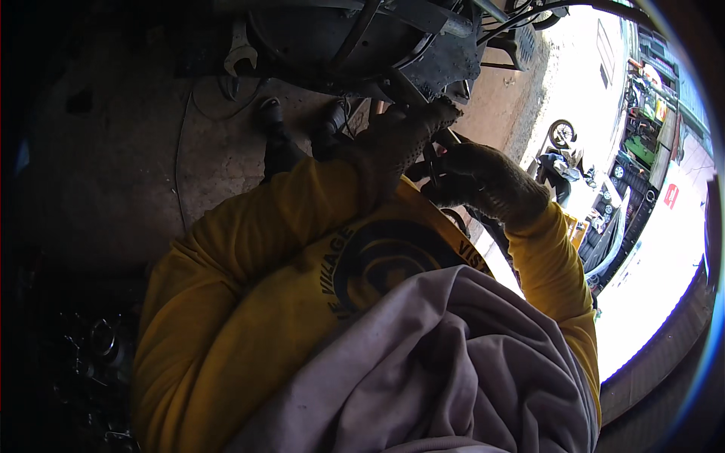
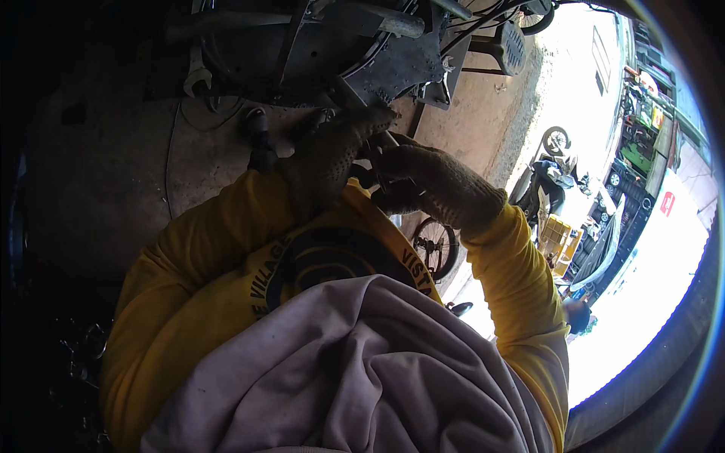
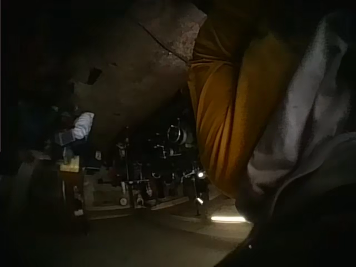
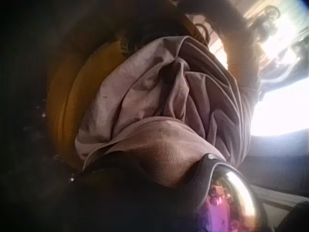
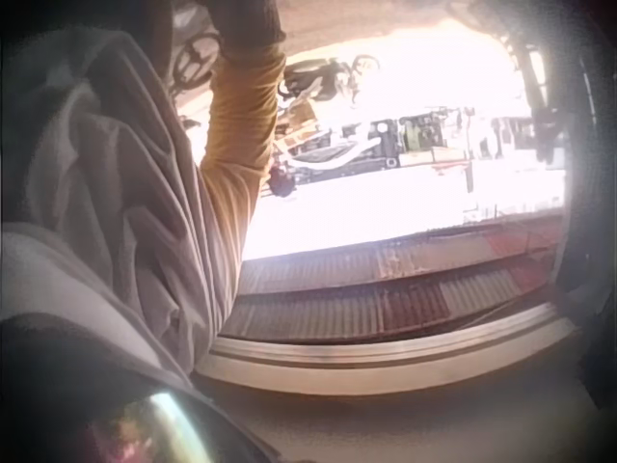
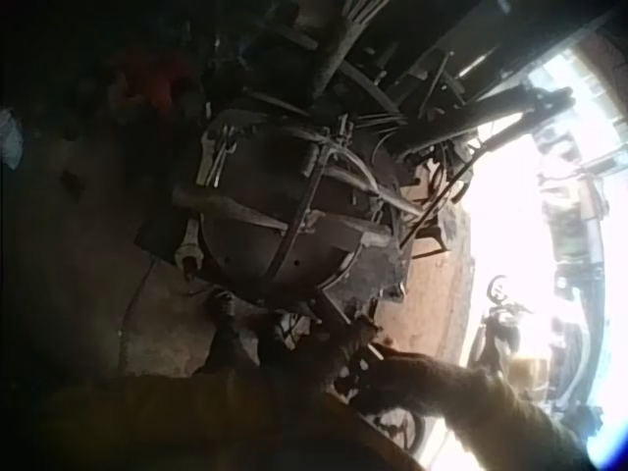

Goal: The person handles various metal tubes and components on a fabrication jig, using a wrench to tighten bolts, a hammer to adjust placement, and gloves to grip and position the heavy parts.

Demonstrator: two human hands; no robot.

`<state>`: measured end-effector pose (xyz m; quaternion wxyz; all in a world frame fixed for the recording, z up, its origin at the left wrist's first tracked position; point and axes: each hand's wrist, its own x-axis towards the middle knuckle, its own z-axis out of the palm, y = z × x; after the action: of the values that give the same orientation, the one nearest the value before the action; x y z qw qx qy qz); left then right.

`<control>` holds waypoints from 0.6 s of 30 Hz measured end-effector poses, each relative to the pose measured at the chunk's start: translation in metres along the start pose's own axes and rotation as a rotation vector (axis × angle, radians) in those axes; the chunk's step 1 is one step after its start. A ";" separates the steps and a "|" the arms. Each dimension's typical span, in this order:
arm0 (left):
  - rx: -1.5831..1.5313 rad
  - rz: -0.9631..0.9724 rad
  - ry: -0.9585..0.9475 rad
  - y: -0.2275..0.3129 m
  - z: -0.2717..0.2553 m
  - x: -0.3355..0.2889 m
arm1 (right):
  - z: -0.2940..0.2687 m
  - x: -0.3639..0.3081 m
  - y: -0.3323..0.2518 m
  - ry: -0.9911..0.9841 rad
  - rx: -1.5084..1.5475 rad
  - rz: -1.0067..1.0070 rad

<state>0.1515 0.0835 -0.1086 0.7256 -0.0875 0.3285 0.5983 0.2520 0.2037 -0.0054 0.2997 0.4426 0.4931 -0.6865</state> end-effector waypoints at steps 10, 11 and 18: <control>0.048 -0.108 0.073 0.000 0.004 0.004 | -0.001 0.009 -0.013 -0.038 -0.411 -0.012; 0.043 -0.105 0.094 0.000 0.005 0.003 | 0.001 0.009 -0.016 -0.014 -0.408 0.032; -0.001 -0.112 0.068 0.000 0.005 0.002 | -0.003 0.007 -0.006 -0.067 -0.612 -0.277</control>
<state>0.1535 0.0882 -0.1059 0.7463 -0.1264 0.3474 0.5535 0.2446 0.2086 -0.0097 0.3385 0.2381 0.7215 -0.5551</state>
